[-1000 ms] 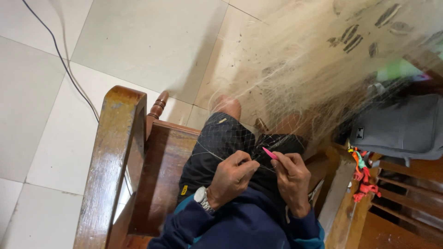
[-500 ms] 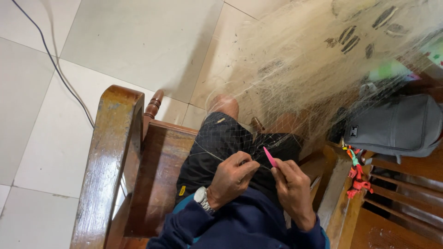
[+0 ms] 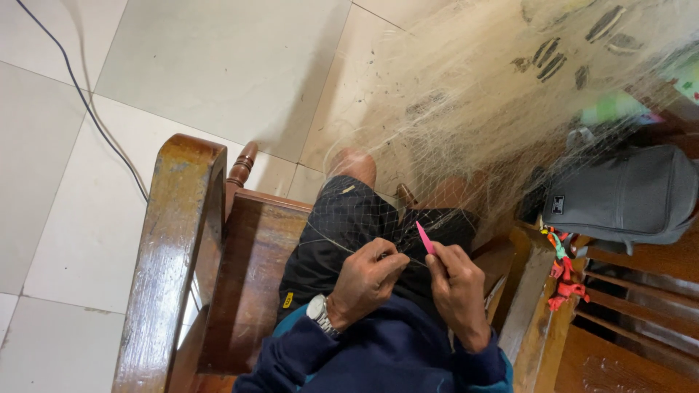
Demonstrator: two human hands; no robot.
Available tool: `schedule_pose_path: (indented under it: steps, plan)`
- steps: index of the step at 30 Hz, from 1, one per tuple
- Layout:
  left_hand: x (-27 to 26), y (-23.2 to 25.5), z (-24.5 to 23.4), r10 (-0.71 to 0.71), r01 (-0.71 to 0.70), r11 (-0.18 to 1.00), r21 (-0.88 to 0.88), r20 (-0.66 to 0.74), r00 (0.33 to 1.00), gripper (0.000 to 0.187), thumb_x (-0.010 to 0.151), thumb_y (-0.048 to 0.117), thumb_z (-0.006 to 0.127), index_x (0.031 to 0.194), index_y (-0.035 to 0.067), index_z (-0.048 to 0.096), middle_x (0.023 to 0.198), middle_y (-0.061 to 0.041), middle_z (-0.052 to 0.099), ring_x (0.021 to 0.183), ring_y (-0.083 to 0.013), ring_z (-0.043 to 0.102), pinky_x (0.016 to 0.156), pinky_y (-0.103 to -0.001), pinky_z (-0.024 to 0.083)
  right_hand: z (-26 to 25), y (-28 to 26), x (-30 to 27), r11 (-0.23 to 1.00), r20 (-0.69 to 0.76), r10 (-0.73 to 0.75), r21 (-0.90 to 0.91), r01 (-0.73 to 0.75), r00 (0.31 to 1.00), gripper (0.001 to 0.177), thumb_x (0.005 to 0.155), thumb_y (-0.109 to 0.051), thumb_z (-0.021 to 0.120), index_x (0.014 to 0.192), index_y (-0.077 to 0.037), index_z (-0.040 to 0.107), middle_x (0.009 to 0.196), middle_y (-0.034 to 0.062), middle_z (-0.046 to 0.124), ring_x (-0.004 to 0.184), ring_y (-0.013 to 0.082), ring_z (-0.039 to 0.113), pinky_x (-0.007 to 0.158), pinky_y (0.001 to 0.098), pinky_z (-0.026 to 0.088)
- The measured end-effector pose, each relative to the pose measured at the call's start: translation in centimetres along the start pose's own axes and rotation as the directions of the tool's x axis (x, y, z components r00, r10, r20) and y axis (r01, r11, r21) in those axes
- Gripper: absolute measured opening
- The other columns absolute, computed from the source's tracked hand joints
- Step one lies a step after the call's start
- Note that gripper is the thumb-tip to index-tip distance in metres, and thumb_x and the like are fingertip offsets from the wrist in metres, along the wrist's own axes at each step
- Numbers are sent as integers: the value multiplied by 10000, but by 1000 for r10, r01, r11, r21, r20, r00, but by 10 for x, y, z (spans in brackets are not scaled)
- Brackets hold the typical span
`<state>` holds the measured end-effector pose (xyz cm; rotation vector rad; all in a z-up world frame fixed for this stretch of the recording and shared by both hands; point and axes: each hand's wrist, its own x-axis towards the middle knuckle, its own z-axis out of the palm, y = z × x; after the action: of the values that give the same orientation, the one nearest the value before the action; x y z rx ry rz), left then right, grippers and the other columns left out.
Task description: Repairing or weaving a fishing net using a netting needle
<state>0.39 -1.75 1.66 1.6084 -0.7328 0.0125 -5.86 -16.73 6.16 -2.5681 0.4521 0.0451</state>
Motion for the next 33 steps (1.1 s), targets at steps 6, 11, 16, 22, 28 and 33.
schedule_pose_path:
  steps: [6,11,16,22,28,33]
  plan:
    - [-3,-3,1,-30,31,999,-25,16,999,53,879,8,546,846,27,584,798,-90,489,665,-216,510,583,-300,446,8,1,-3,994,-129,-74,64,83,989,152,852,-59,553,984,-31,622,836,74,605,727,193,575,680,309,435]
    - [-4,-2,4,-5,5,1000,-5,6,1000,61,874,-2,543,836,21,585,802,-94,504,672,-218,520,600,-301,458,20,3,5,964,-198,-98,226,143,975,105,869,-18,533,949,-42,597,727,43,522,598,132,475,595,275,407]
    - [-3,-2,3,-20,20,1000,-2,0,1000,56,877,21,553,845,20,598,792,-89,510,658,-213,525,582,-299,453,24,4,7,912,-218,-84,376,163,972,103,882,-1,509,946,-20,587,767,61,516,574,110,472,554,239,418]
    - [1,-6,11,-126,130,991,-42,80,989,286,843,-3,480,1126,20,507,801,-104,545,645,-248,536,607,-346,449,23,10,2,893,-242,-117,398,208,963,108,873,11,510,941,-15,590,824,77,541,553,108,489,540,222,430]
    - [0,-11,16,-151,145,989,41,205,967,501,770,-3,478,1256,117,492,754,-66,476,580,-248,501,524,-359,443,20,11,0,898,-238,-131,383,217,962,109,858,21,515,929,-4,593,816,84,545,570,120,491,562,243,437]
    - [0,-12,14,-143,137,990,43,201,969,432,752,-23,486,1159,100,560,746,-67,455,585,-251,495,515,-364,438,24,25,-9,926,-226,-137,316,205,964,133,855,-7,543,964,-28,616,837,73,576,651,135,533,633,243,453]
